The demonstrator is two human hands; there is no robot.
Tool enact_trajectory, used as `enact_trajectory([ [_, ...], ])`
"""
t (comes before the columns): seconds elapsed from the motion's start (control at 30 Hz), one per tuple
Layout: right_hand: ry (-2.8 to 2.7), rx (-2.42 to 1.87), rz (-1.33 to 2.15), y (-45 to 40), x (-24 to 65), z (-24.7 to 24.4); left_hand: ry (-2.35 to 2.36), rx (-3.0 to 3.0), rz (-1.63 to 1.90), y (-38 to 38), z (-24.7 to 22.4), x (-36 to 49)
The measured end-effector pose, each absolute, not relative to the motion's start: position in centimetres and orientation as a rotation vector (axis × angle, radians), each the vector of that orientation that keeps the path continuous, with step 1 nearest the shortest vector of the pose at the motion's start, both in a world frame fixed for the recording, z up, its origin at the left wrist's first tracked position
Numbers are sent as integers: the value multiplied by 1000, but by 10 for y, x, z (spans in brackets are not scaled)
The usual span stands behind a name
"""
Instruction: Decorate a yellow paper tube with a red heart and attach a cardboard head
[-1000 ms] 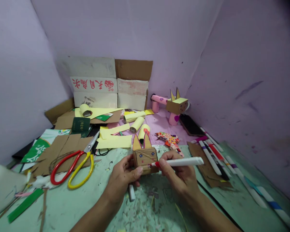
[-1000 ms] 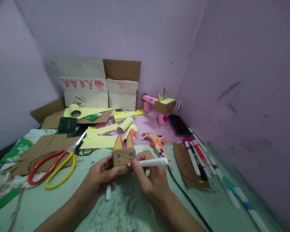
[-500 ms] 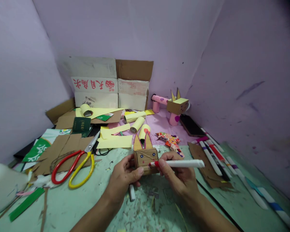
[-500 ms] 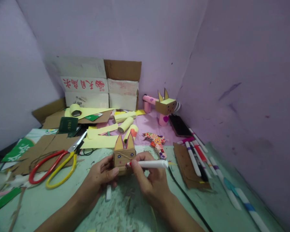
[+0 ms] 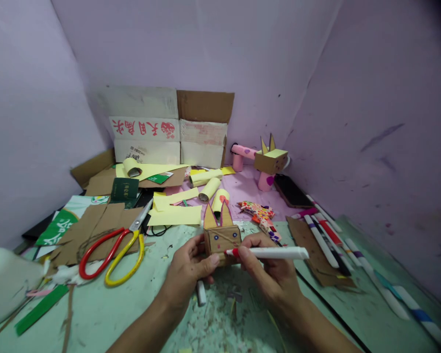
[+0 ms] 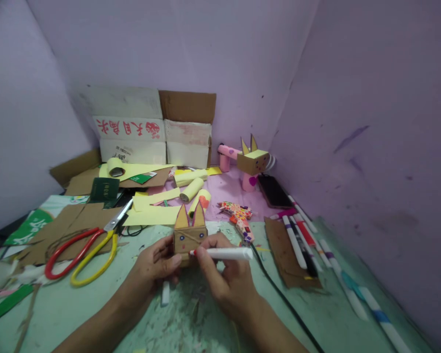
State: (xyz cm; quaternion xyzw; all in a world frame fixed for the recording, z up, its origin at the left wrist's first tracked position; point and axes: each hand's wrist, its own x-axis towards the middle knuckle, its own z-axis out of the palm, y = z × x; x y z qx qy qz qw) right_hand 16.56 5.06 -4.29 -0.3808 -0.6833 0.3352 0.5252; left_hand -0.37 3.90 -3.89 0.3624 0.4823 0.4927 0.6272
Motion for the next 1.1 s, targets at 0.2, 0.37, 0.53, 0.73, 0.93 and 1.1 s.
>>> enact_trajectory([
  [0.2, -1669, -921, 775, 52, 167, -40, 1091, 833, 1122, 40, -39, -4],
  [0.37, -1658, -956, 809, 51, 167, -34, 1111, 831, 1126, 39, -38, -4],
  [0.53, -1591, -1004, 791, 52, 166, -33, 1118, 821, 1121, 39, -36, -4],
  [0.73, -1568, -1040, 755, 52, 167, -34, 1117, 822, 1121, 39, -37, -4],
  [0.93, -1509, -1030, 750, 50, 165, -33, 1123, 824, 1122, 39, -37, -4],
  [1.1, -1591, -1003, 815, 49, 164, -33, 1109, 822, 1129, 39, -36, -3],
])
